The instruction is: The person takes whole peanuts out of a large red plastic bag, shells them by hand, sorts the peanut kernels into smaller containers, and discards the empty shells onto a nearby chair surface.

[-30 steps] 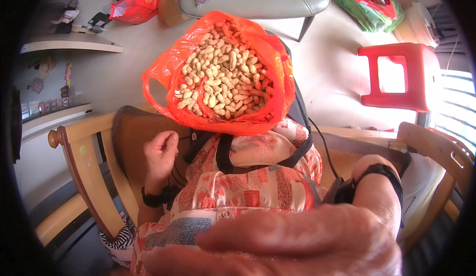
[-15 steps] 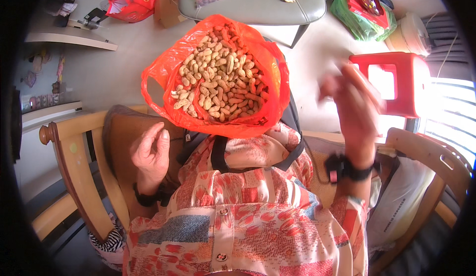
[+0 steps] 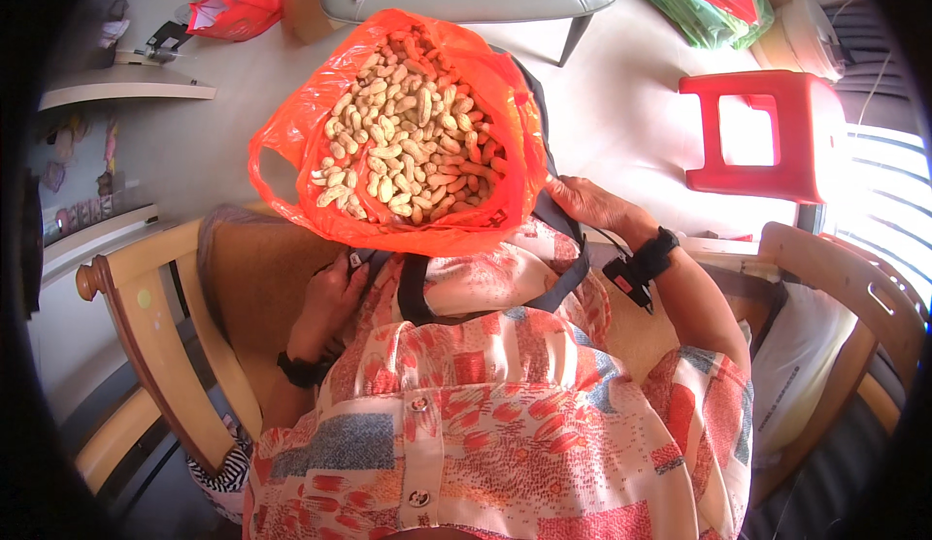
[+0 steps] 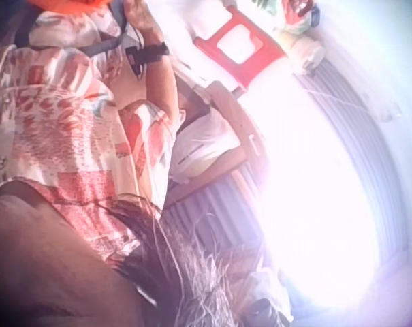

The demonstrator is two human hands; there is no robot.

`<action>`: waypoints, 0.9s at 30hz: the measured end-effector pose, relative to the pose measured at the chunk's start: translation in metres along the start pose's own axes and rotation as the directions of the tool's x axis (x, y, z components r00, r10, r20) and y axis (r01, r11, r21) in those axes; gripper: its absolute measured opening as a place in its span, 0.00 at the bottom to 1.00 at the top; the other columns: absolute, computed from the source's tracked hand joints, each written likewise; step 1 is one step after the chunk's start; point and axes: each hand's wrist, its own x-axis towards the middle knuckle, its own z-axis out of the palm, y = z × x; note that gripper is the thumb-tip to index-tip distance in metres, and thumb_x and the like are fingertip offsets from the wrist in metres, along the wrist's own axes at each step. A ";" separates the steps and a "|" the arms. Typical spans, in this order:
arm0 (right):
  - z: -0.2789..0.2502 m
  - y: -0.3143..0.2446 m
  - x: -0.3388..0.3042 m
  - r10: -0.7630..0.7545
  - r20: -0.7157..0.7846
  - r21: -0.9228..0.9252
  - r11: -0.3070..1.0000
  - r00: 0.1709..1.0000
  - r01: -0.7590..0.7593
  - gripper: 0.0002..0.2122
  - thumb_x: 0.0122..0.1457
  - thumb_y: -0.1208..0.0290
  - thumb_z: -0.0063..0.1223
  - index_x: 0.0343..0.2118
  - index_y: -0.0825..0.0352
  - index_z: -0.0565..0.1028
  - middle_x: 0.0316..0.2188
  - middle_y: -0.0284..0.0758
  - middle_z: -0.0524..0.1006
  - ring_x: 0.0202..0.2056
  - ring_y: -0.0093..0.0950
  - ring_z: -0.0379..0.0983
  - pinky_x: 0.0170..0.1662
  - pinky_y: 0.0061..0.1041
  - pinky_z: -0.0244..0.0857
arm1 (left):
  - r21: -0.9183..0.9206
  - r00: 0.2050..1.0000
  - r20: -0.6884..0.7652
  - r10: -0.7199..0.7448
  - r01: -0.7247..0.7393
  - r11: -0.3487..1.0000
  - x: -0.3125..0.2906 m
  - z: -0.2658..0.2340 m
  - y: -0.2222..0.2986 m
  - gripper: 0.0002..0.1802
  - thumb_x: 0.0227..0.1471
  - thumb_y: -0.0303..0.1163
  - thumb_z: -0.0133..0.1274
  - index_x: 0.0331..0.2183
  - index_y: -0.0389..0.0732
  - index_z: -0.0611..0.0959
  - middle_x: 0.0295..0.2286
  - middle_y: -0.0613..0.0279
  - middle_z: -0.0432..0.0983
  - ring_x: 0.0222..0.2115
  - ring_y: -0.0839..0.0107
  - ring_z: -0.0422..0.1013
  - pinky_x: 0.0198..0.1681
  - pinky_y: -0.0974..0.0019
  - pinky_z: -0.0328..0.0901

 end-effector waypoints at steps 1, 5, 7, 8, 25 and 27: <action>0.000 -0.008 -0.008 0.010 -0.005 0.001 1.000 1.000 -0.010 0.34 0.61 0.40 0.25 0.41 0.74 0.71 0.34 0.46 0.77 0.38 0.32 0.71 0.44 0.30 0.64 | -0.140 0.999 -0.015 0.041 -0.043 0.989 0.000 0.008 -0.005 0.18 0.52 0.41 0.49 0.33 0.32 0.75 0.22 0.42 0.74 0.24 0.43 0.71 0.29 0.50 0.65; 0.005 -0.040 -0.032 0.101 0.050 -0.012 0.995 0.994 -0.101 0.32 0.63 0.43 0.27 0.34 0.74 0.74 0.25 0.47 0.75 0.31 0.33 0.71 0.38 0.31 0.63 | -0.223 0.996 0.070 0.061 -0.044 0.974 0.000 -0.009 0.014 0.17 0.53 0.39 0.48 0.35 0.32 0.74 0.22 0.42 0.73 0.25 0.43 0.70 0.29 0.51 0.65; 0.005 -0.056 -0.045 0.187 0.110 -0.088 0.980 0.976 -0.178 0.31 0.63 0.45 0.28 0.32 0.73 0.74 0.22 0.44 0.73 0.28 0.31 0.68 0.35 0.30 0.62 | -0.321 0.988 0.146 0.042 0.008 0.947 -0.002 -0.017 0.019 0.20 0.53 0.39 0.48 0.39 0.30 0.74 0.24 0.38 0.73 0.27 0.43 0.70 0.29 0.52 0.65; 0.005 -0.057 -0.051 0.153 0.113 -0.088 0.986 0.982 -0.143 0.30 0.64 0.46 0.28 0.31 0.72 0.73 0.20 0.42 0.71 0.25 0.30 0.63 0.33 0.30 0.60 | -0.319 0.988 0.146 0.042 0.007 0.948 -0.003 -0.019 0.018 0.20 0.53 0.39 0.48 0.39 0.30 0.74 0.24 0.38 0.73 0.27 0.43 0.70 0.29 0.52 0.65; 0.029 -0.095 -0.036 -0.452 -0.268 -0.876 0.481 0.851 -0.020 0.21 0.45 0.77 0.51 0.47 0.67 0.70 0.48 0.39 0.69 0.27 0.34 0.76 0.26 0.31 0.69 | 0.218 0.717 -0.120 0.687 -0.656 0.722 0.106 -0.033 0.111 0.03 0.42 0.21 0.52 0.20 0.35 0.76 0.19 0.58 0.69 0.22 0.61 0.69 0.24 0.61 0.64; 0.026 -0.080 -0.039 -0.411 -0.314 -0.842 0.537 0.856 -0.051 0.23 0.46 0.78 0.49 0.49 0.68 0.68 0.45 0.43 0.72 0.28 0.38 0.76 0.29 0.34 0.70 | 0.415 0.678 -0.073 0.731 -0.646 0.641 0.120 -0.016 0.105 0.05 0.40 0.21 0.49 0.17 0.38 0.72 0.19 0.58 0.67 0.21 0.62 0.69 0.24 0.61 0.65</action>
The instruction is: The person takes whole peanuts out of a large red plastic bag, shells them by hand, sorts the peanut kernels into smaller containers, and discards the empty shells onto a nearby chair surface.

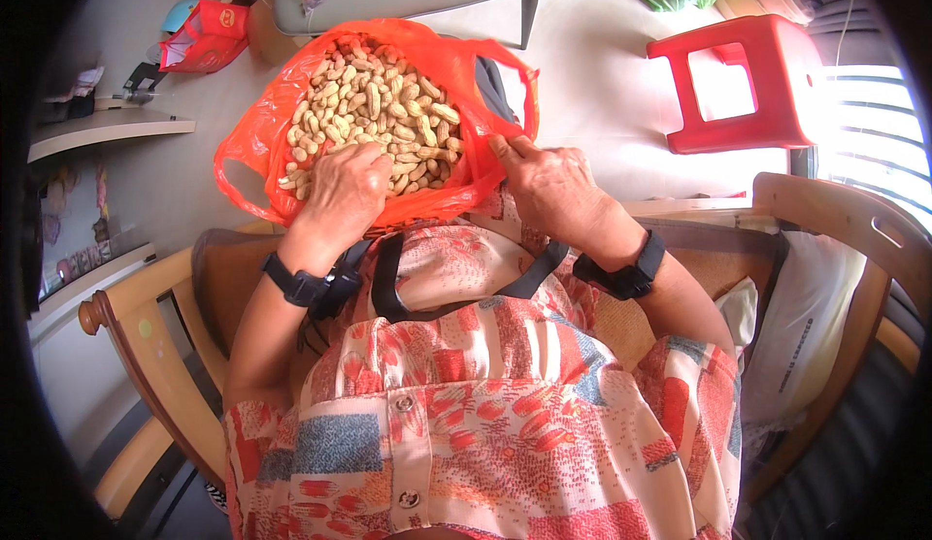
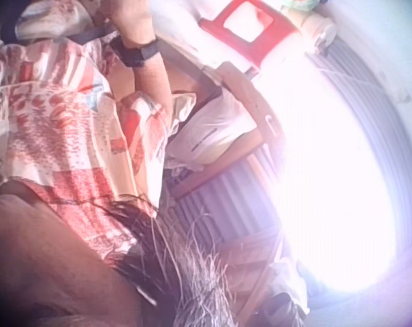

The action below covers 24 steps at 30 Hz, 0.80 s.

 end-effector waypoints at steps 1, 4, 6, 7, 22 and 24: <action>0.002 0.000 -0.003 0.054 0.003 0.124 0.991 0.999 -0.054 0.23 0.47 0.78 0.48 0.50 0.69 0.67 0.43 0.44 0.73 0.28 0.40 0.75 0.30 0.35 0.70 | -0.007 1.000 -0.002 0.002 -0.002 1.000 0.004 0.003 0.001 0.05 0.39 0.22 0.48 0.16 0.39 0.72 0.19 0.58 0.68 0.23 0.62 0.70 0.24 0.61 0.65; 0.002 -0.006 -0.005 0.130 0.009 0.260 0.957 0.991 -0.128 0.23 0.47 0.79 0.47 0.50 0.71 0.67 0.39 0.47 0.74 0.29 0.42 0.75 0.31 0.35 0.70 | 0.067 0.996 -0.007 0.084 -0.083 0.994 0.009 0.005 0.006 0.04 0.40 0.23 0.49 0.17 0.39 0.73 0.19 0.59 0.68 0.23 0.62 0.70 0.25 0.61 0.66; -0.004 -0.013 -0.002 0.150 0.005 0.273 0.951 0.989 -0.145 0.22 0.48 0.79 0.47 0.49 0.72 0.67 0.38 0.48 0.74 0.30 0.43 0.75 0.32 0.35 0.70 | 0.053 0.996 0.006 0.086 -0.086 0.995 0.007 0.009 0.006 0.04 0.40 0.24 0.49 0.18 0.39 0.73 0.20 0.59 0.68 0.24 0.63 0.70 0.25 0.62 0.66; -0.010 -0.016 0.000 0.135 -0.069 0.333 0.937 0.988 -0.105 0.20 0.49 0.80 0.48 0.48 0.73 0.68 0.38 0.48 0.74 0.30 0.43 0.75 0.31 0.34 0.71 | 0.084 0.996 0.025 0.090 -0.092 0.992 0.006 0.010 0.006 0.03 0.40 0.24 0.49 0.18 0.39 0.74 0.21 0.60 0.68 0.25 0.63 0.70 0.25 0.62 0.66; 0.005 -0.038 0.040 0.259 0.209 0.882 0.365 0.943 -0.296 0.08 0.52 0.75 0.53 0.34 0.73 0.76 0.21 0.43 0.76 0.25 0.28 0.74 0.30 0.28 0.67 | -0.132 0.960 -0.274 -0.065 0.029 0.991 0.000 -0.008 0.015 0.04 0.42 0.22 0.55 0.25 0.36 0.75 0.20 0.57 0.69 0.22 0.61 0.68 0.25 0.62 0.64; 0.009 -0.044 0.046 0.295 0.179 0.958 0.167 0.938 -0.235 0.08 0.53 0.74 0.54 0.33 0.73 0.77 0.20 0.38 0.76 0.24 0.22 0.72 0.29 0.24 0.67 | -0.175 0.923 -0.383 -0.047 -0.023 0.984 0.001 -0.015 0.021 0.09 0.43 0.21 0.55 0.31 0.32 0.75 0.23 0.54 0.71 0.22 0.60 0.69 0.25 0.61 0.65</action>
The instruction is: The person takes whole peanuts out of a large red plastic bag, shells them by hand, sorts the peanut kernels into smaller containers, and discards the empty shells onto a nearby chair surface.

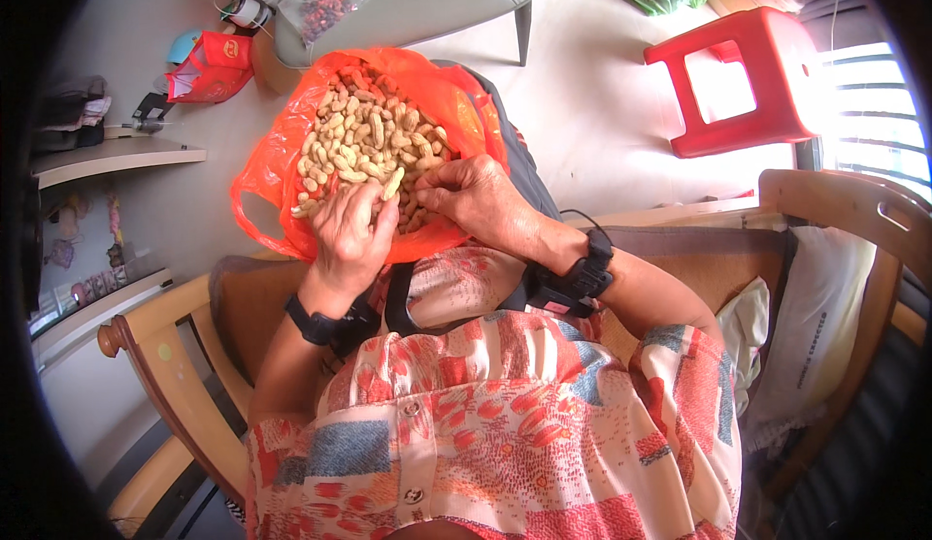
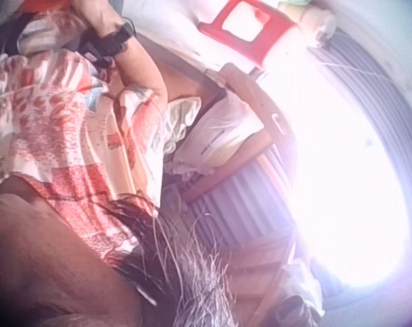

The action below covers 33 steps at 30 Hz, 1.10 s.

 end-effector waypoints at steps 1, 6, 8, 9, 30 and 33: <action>0.004 -0.002 0.003 -0.006 -0.038 0.220 0.975 0.999 0.015 0.08 0.54 0.73 0.55 0.33 0.73 0.77 0.20 0.33 0.76 0.24 0.17 0.70 0.28 0.20 0.66 | 0.001 0.999 -0.035 -0.014 0.014 1.000 -0.001 -0.002 0.003 0.12 0.41 0.21 0.57 0.32 0.32 0.75 0.24 0.53 0.72 0.23 0.58 0.70 0.26 0.61 0.65; 0.010 -0.031 0.009 0.092 0.060 0.325 0.940 0.994 -0.106 0.09 0.55 0.70 0.57 0.34 0.71 0.78 0.21 0.27 0.76 0.23 0.13 0.68 0.25 0.15 0.65 | 0.040 0.993 -0.109 -0.049 0.054 0.998 0.002 -0.004 0.011 0.11 0.42 0.20 0.55 0.32 0.32 0.73 0.23 0.54 0.70 0.22 0.58 0.69 0.25 0.59 0.65; 0.014 -0.035 0.009 0.122 0.051 0.372 0.919 0.991 -0.132 0.09 0.56 0.69 0.55 0.33 0.70 0.76 0.18 0.27 0.73 0.20 0.12 0.66 0.23 0.13 0.59 | 0.036 0.992 -0.120 -0.049 0.054 0.998 0.002 -0.005 0.012 0.12 0.42 0.19 0.55 0.32 0.32 0.72 0.24 0.54 0.70 0.22 0.57 0.68 0.25 0.59 0.65; 0.015 -0.032 0.010 0.103 0.048 0.368 0.923 0.994 -0.113 0.09 0.57 0.69 0.54 0.33 0.70 0.76 0.17 0.26 0.72 0.19 0.13 0.65 0.21 0.14 0.58 | -0.010 0.988 -0.140 -0.068 0.067 0.998 0.003 -0.005 0.013 0.12 0.41 0.18 0.55 0.32 0.33 0.72 0.24 0.53 0.70 0.22 0.56 0.69 0.25 0.59 0.65; 0.047 -0.036 0.038 -0.066 0.075 0.486 0.874 0.995 0.022 0.09 0.60 0.69 0.50 0.28 0.69 0.75 0.16 0.25 0.69 0.17 0.13 0.61 0.19 0.13 0.55 | -0.278 0.904 -0.107 -0.415 0.373 0.885 -0.001 -0.010 0.003 0.07 0.58 0.27 0.40 0.29 0.35 0.70 0.20 0.56 0.68 0.21 0.58 0.67 0.26 0.60 0.62; 0.051 -0.047 0.036 -0.049 0.048 0.356 0.934 0.998 0.029 0.09 0.60 0.69 0.50 0.31 0.70 0.76 0.19 0.25 0.71 0.20 0.12 0.61 0.22 0.13 0.55 | -0.225 0.896 -0.111 -0.430 0.399 0.889 -0.004 -0.012 0.004 0.07 0.58 0.27 0.41 0.29 0.34 0.70 0.19 0.53 0.68 0.21 0.54 0.67 0.25 0.58 0.62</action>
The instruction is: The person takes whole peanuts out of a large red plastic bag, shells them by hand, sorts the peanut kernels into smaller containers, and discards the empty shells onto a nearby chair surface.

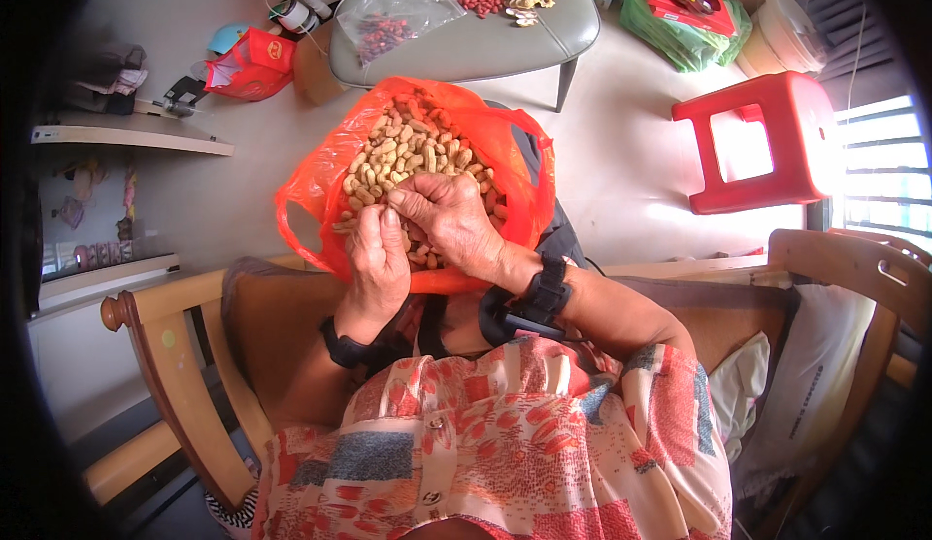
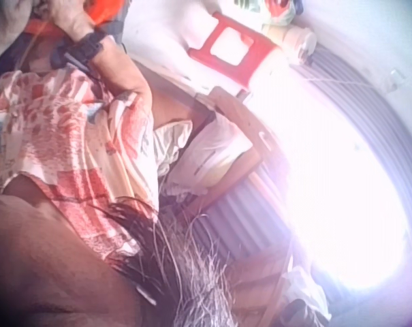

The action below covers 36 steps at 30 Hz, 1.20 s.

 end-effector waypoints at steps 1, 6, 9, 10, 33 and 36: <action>0.003 0.001 0.002 -0.003 0.006 0.000 1.000 1.000 0.003 0.09 0.60 0.69 0.50 0.31 0.70 0.76 0.19 0.25 0.71 0.20 0.12 0.61 0.22 0.13 0.55 | 0.063 0.999 -0.048 0.001 0.002 0.998 0.000 0.002 0.000 0.07 0.58 0.27 0.41 0.29 0.34 0.70 0.19 0.51 0.68 0.21 0.53 0.66 0.24 0.57 0.62; 0.016 0.014 0.016 -0.166 -0.091 0.040 0.985 0.982 0.170 0.08 0.59 0.73 0.49 0.31 0.72 0.76 0.20 0.28 0.73 0.23 0.14 0.65 0.26 0.16 0.62 | -0.069 0.956 -0.195 -0.218 0.208 0.976 0.006 0.010 0.000 0.14 0.60 0.33 0.40 0.27 0.33 0.71 0.18 0.53 0.67 0.19 0.62 0.63 0.24 0.61 0.59; 0.016 0.024 0.022 -0.184 -0.123 0.043 0.981 0.975 0.190 0.07 0.58 0.73 0.50 0.30 0.72 0.76 0.21 0.31 0.74 0.24 0.15 0.65 0.27 0.18 0.62 | -0.236 0.914 -0.158 -0.373 0.332 0.913 0.010 0.009 0.004 0.16 0.60 0.35 0.40 0.27 0.32 0.71 0.17 0.54 0.67 0.20 0.67 0.64 0.24 0.62 0.60; 0.019 0.023 0.021 -0.231 -0.133 -0.001 0.973 0.964 0.233 0.07 0.58 0.73 0.50 0.30 0.72 0.76 0.20 0.31 0.74 0.24 0.16 0.66 0.27 0.18 0.62 | -0.275 0.920 -0.144 -0.364 0.317 0.908 0.009 0.007 0.001 0.16 0.60 0.37 0.40 0.27 0.35 0.72 0.18 0.61 0.68 0.19 0.73 0.64 0.22 0.66 0.61; 0.008 -0.001 0.007 -0.168 0.125 0.046 0.986 0.978 0.163 0.10 0.58 0.72 0.52 0.27 0.76 0.75 0.20 0.33 0.73 0.18 0.19 0.68 0.21 0.19 0.63 | -0.895 0.743 0.283 -0.607 0.432 0.111 0.013 -0.012 -0.012 0.15 0.61 0.41 0.40 0.31 0.40 0.73 0.20 0.66 0.67 0.16 0.78 0.61 0.15 0.73 0.59; 0.007 -0.003 0.008 -0.266 0.115 -0.238 0.928 0.957 0.287 0.09 0.57 0.72 0.52 0.29 0.75 0.75 0.20 0.33 0.73 0.19 0.20 0.71 0.22 0.21 0.66 | -0.904 0.762 0.270 -0.588 0.410 0.116 0.015 -0.010 -0.012 0.14 0.61 0.40 0.40 0.32 0.40 0.74 0.23 0.63 0.72 0.19 0.75 0.67 0.17 0.71 0.62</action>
